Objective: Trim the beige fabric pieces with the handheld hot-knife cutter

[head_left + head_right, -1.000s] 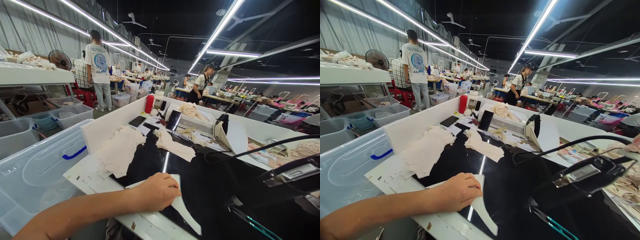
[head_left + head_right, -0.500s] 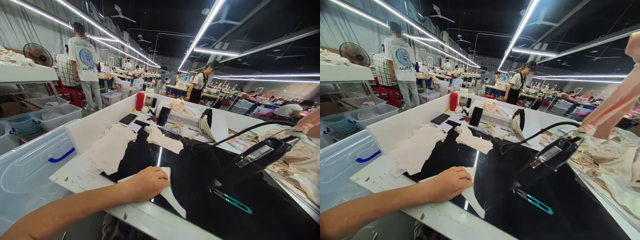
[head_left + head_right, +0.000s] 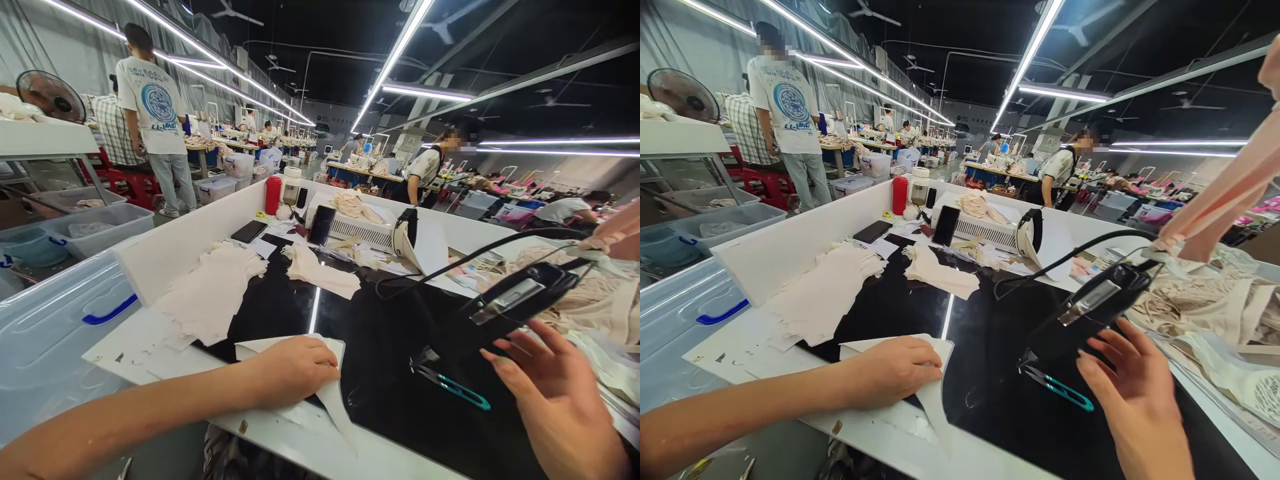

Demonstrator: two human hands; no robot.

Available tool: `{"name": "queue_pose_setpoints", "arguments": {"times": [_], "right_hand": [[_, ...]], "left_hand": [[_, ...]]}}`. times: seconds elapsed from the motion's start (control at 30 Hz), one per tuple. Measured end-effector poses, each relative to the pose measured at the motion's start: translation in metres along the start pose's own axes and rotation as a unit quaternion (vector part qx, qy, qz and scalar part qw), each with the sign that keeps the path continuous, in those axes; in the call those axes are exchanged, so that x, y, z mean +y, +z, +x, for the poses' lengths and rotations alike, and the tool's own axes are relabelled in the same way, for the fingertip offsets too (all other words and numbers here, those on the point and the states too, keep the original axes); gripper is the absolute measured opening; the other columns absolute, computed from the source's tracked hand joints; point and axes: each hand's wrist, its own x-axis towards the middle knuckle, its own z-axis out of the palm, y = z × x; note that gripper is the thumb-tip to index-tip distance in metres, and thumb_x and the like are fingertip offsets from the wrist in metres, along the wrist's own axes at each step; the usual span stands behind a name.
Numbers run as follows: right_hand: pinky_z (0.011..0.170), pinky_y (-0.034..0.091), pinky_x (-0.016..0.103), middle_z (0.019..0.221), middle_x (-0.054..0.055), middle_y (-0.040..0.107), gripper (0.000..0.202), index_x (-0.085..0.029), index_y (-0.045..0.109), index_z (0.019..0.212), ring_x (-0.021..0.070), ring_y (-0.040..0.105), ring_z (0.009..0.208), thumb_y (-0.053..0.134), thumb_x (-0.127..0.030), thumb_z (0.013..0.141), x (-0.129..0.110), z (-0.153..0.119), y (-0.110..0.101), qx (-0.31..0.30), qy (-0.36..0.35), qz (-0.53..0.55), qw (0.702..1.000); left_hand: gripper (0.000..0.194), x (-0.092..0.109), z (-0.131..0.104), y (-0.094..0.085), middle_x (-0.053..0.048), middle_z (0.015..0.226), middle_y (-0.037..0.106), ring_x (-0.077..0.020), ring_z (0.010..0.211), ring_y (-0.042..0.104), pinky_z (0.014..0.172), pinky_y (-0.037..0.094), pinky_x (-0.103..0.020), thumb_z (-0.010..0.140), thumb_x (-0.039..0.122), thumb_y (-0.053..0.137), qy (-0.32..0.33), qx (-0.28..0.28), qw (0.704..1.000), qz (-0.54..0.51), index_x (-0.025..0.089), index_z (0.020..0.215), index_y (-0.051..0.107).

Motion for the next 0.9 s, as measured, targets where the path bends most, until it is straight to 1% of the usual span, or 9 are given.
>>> {"name": "queue_pose_setpoints", "arguments": {"times": [0.07, 0.13, 0.17, 0.23, 0.37, 0.53, 0.7, 0.8, 0.9], "right_hand": [[0.091, 0.065, 0.066, 0.111, 0.012, 0.08, 0.067, -0.046, 0.081, 0.104, 0.0431, 0.077, 0.118, 0.113, -0.056, 0.046, 0.001, 0.018, 0.016, -0.038, 0.022, -0.079, 0.996], [0.1, 0.064, 0.068, 0.12, 0.011, 0.083, 0.074, -0.04, 0.08, 0.117, 0.0432, 0.078, 0.12, 0.108, -0.066, 0.054, -0.001, 0.019, 0.036, -0.062, 0.023, -0.106, 0.992], [0.103, 0.064, 0.068, 0.125, 0.009, 0.084, 0.078, -0.037, 0.078, 0.124, 0.0411, 0.08, 0.116, 0.106, -0.069, 0.059, -0.002, 0.016, 0.046, -0.072, 0.018, -0.097, 0.993], [0.095, 0.067, 0.06, 0.121, 0.006, 0.084, 0.078, -0.032, 0.074, 0.13, 0.0326, 0.083, 0.099, 0.101, -0.073, 0.069, -0.004, 0.005, 0.065, -0.073, 0.005, -0.071, 0.995], [0.073, 0.066, 0.04, 0.103, -0.001, 0.081, 0.067, -0.027, 0.069, 0.117, 0.0206, 0.077, 0.076, 0.101, -0.068, 0.076, -0.01, -0.011, 0.092, -0.015, -0.038, -0.047, 0.998], [0.066, 0.06, 0.035, 0.093, -0.004, 0.077, 0.062, -0.025, 0.064, 0.107, 0.0168, 0.071, 0.064, 0.104, -0.059, 0.075, -0.017, -0.023, 0.117, 0.027, -0.082, -0.071, 0.994], [0.065, 0.062, 0.033, 0.091, -0.007, 0.076, 0.053, -0.029, 0.058, 0.108, 0.0149, 0.068, 0.065, 0.101, -0.046, 0.083, -0.008, -0.037, 0.138, -0.017, -0.087, 0.013, 0.996], [0.061, 0.063, 0.031, 0.09, -0.008, 0.075, 0.051, -0.029, 0.059, 0.117, 0.0138, 0.067, 0.064, 0.098, -0.046, 0.089, -0.001, -0.043, 0.147, -0.045, -0.074, 0.082, 0.993], [0.057, 0.062, 0.03, 0.088, -0.008, 0.074, 0.052, -0.029, 0.061, 0.12, 0.014, 0.067, 0.064, 0.098, -0.047, 0.088, 0.002, -0.046, 0.154, -0.059, -0.065, 0.122, 0.989]], "left_hand": [[0.017, -0.001, 0.003, -0.002, -0.007, 0.121, 0.083, -0.023, 0.111, 0.076, 0.101, 0.059, -0.034, 0.107, 0.002, 0.069, -0.005, -0.002, 1.0, 0.006, 0.015, 0.116, 0.076], [0.018, -0.004, 0.006, -0.003, -0.007, 0.121, 0.083, -0.0228, 0.109, 0.076, 0.097, 0.06, -0.034, 0.105, 0.001, 0.069, -0.013, -0.004, 1.0, 0.014, 0.015, 0.115, 0.075], [0.018, -0.006, 0.008, -0.003, -0.007, 0.118, 0.083, -0.0225, 0.108, 0.076, 0.096, 0.06, -0.034, 0.105, 0.0, 0.069, -0.016, -0.004, 1.0, 0.019, 0.015, 0.113, 0.075], [0.018, -0.009, 0.012, -0.001, -0.007, 0.114, 0.083, -0.0219, 0.106, 0.076, 0.094, 0.06, -0.032, 0.106, -0.001, 0.068, -0.018, -0.002, 0.999, 0.027, 0.016, 0.111, 0.074], [0.02, -0.013, 0.018, 0.007, -0.006, 0.105, 0.079, -0.0205, 0.103, 0.074, 0.089, 0.059, -0.029, 0.105, -0.002, 0.068, -0.012, 0.0, 0.999, 0.044, 0.018, 0.105, 0.072], [0.018, -0.015, 0.023, 0.015, -0.004, 0.097, 0.075, -0.0198, 0.096, 0.072, 0.087, 0.058, -0.031, 0.11, 0.009, 0.072, 0.002, -0.009, 0.997, 0.078, 0.019, 0.095, 0.068], [0.025, -0.012, 0.021, 0.012, -0.003, 0.094, 0.073, -0.019, 0.09, 0.068, 0.084, 0.056, -0.032, 0.114, 0.013, 0.07, 0.021, -0.02, 0.996, 0.082, 0.02, 0.09, 0.065], [0.024, -0.011, 0.018, 0.012, -0.003, 0.096, 0.073, -0.0197, 0.093, 0.069, 0.086, 0.056, -0.033, 0.115, 0.014, 0.069, 0.015, -0.012, 0.997, 0.08, 0.019, 0.092, 0.066], [0.026, -0.01, 0.017, 0.016, -0.003, 0.094, 0.072, -0.0205, 0.091, 0.068, 0.087, 0.056, -0.035, 0.117, 0.016, 0.067, 0.01, 0.005, 0.997, 0.079, 0.02, 0.091, 0.066]]}}
